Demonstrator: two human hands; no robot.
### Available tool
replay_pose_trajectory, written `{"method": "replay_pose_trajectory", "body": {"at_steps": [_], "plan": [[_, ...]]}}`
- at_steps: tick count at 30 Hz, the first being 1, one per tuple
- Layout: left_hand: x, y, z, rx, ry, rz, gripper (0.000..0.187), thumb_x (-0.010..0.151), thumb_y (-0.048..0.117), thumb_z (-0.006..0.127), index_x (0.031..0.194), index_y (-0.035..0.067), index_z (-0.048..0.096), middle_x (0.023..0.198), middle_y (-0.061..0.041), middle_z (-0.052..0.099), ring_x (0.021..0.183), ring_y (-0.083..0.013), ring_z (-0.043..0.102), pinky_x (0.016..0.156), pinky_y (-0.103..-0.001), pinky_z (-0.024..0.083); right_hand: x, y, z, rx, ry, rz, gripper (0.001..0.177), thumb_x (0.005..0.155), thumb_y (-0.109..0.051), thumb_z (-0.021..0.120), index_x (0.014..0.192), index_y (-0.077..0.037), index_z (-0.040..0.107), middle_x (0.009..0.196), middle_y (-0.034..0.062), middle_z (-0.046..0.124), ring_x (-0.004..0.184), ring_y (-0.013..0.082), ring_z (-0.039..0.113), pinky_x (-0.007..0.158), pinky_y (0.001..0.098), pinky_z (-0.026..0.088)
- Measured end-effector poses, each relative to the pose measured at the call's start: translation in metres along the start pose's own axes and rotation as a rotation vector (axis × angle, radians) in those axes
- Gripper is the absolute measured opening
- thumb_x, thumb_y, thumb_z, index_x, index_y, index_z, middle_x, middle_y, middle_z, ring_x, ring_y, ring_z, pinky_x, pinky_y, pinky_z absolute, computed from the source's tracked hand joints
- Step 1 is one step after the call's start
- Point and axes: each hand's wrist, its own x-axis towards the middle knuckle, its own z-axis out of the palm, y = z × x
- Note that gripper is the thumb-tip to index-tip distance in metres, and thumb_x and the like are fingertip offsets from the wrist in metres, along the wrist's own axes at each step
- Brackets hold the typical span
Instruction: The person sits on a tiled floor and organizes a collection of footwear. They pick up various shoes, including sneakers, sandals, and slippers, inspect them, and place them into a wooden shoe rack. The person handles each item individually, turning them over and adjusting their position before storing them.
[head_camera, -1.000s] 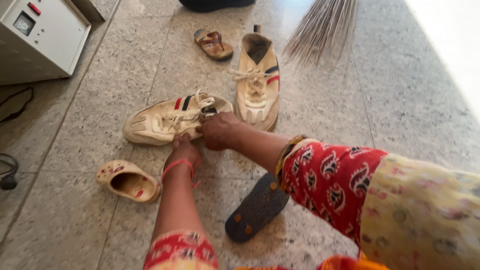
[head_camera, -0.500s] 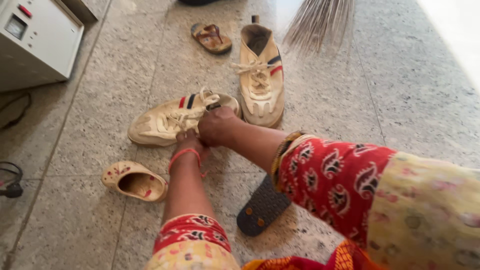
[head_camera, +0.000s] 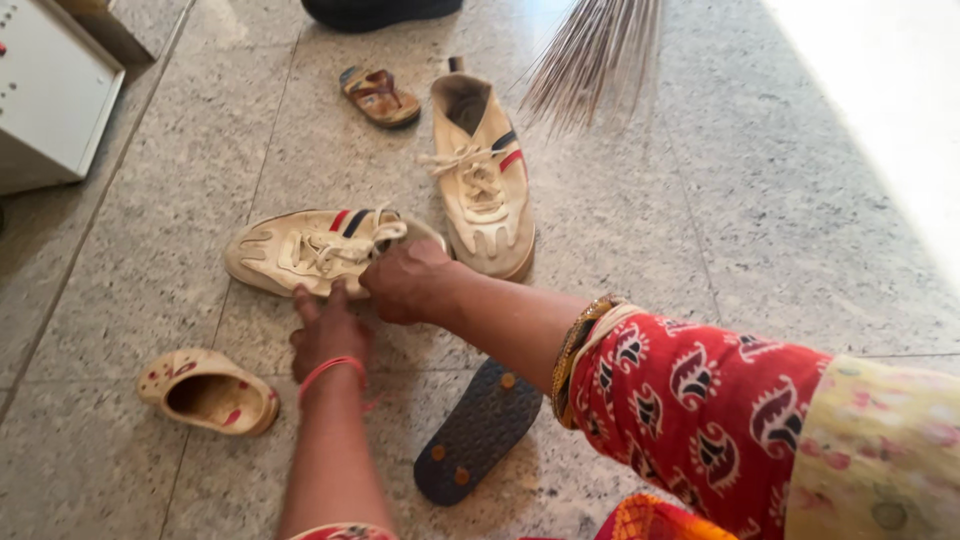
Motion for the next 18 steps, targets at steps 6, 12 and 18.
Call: {"method": "replay_pose_trajectory", "body": {"at_steps": [6,12,18], "plan": [[0.043,-0.009,0.032,-0.470,0.216,-0.048,0.063,0.091,0.014,0.052,0.152,0.027,0.048,0.154,-0.025,0.043,0.132,-0.0458,0.056,0.112,-0.050,0.044,-0.015,0.026,0.012,0.507,0.383,0.074,0.051,0.081,-0.015,0.066,0.132,-0.018,0.068,0.133,0.0134,0.066,0.124,0.0332,0.062,0.107,0.0435,0.049],[0.023,0.021,0.050,-0.611,0.290,-0.216,0.049,0.101,0.041,0.049,0.134,0.006,0.061,0.139,-0.029,0.057,0.128,-0.0485,0.054,0.107,-0.055,0.042,-0.015,0.046,0.043,0.486,0.412,0.234,0.076,0.083,-0.010,0.062,0.155,-0.023,0.040,0.153,0.0122,0.047,0.136,0.0333,0.049,0.114,0.0489,0.035],[0.028,0.035,0.050,-0.615,0.303,-0.122,0.050,0.096,0.041,0.059,0.121,-0.001,0.068,0.126,-0.026,0.067,0.115,-0.0447,0.064,0.099,-0.053,0.051,-0.005,0.042,0.022,0.412,0.313,0.265,0.084,0.079,-0.007,0.063,0.156,-0.026,0.037,0.153,0.0142,0.046,0.132,0.0322,0.054,0.108,0.0486,0.041]]}}
